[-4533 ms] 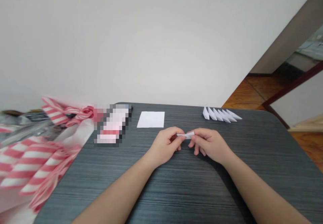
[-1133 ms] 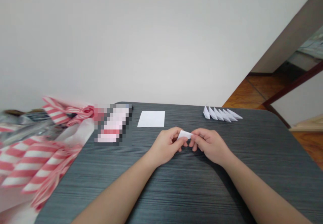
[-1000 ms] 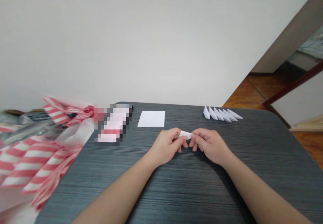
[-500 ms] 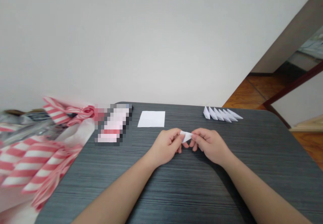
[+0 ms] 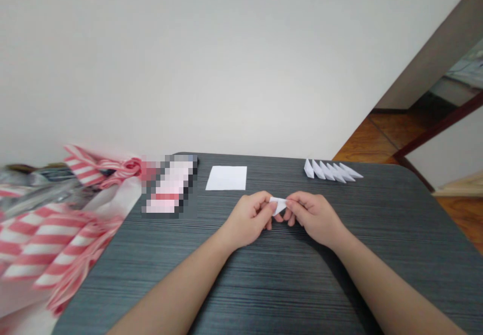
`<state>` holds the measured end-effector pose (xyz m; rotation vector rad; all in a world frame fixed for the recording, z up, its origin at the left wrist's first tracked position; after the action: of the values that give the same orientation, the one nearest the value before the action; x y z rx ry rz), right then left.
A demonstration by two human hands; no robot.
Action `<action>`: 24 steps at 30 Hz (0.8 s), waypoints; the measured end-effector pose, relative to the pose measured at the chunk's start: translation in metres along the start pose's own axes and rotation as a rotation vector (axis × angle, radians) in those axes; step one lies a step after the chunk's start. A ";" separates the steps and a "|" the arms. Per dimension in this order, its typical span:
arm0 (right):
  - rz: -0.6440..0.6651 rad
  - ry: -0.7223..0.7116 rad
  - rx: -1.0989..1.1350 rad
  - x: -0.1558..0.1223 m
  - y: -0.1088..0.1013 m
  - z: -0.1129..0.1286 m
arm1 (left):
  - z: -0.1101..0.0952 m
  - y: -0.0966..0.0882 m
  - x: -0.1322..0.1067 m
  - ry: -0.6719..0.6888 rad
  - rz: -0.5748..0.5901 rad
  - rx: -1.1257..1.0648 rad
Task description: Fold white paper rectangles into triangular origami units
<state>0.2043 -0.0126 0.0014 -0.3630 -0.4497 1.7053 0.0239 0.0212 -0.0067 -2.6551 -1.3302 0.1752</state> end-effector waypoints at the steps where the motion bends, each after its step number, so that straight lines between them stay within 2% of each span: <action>1: 0.001 0.001 -0.002 0.000 0.000 0.000 | 0.000 0.001 0.000 -0.003 -0.003 -0.030; 5: 0.016 -0.013 -0.009 0.000 0.001 0.002 | -0.001 0.003 0.001 -0.030 -0.016 -0.098; 24: 0.073 0.017 0.011 0.000 0.002 0.000 | -0.004 0.002 0.000 0.008 -0.011 0.005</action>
<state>0.2028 -0.0133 0.0003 -0.3893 -0.4186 1.7740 0.0266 0.0198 -0.0029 -2.6409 -1.3399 0.1663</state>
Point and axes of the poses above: each hand's wrist, its own x-axis towards the middle knuckle, its own y-axis out of the palm, z = x × y, the point moved 2 cm from there along x, towards the middle knuckle, and after that the axes turned 4 degrees about -x, right-handed, at the moved point
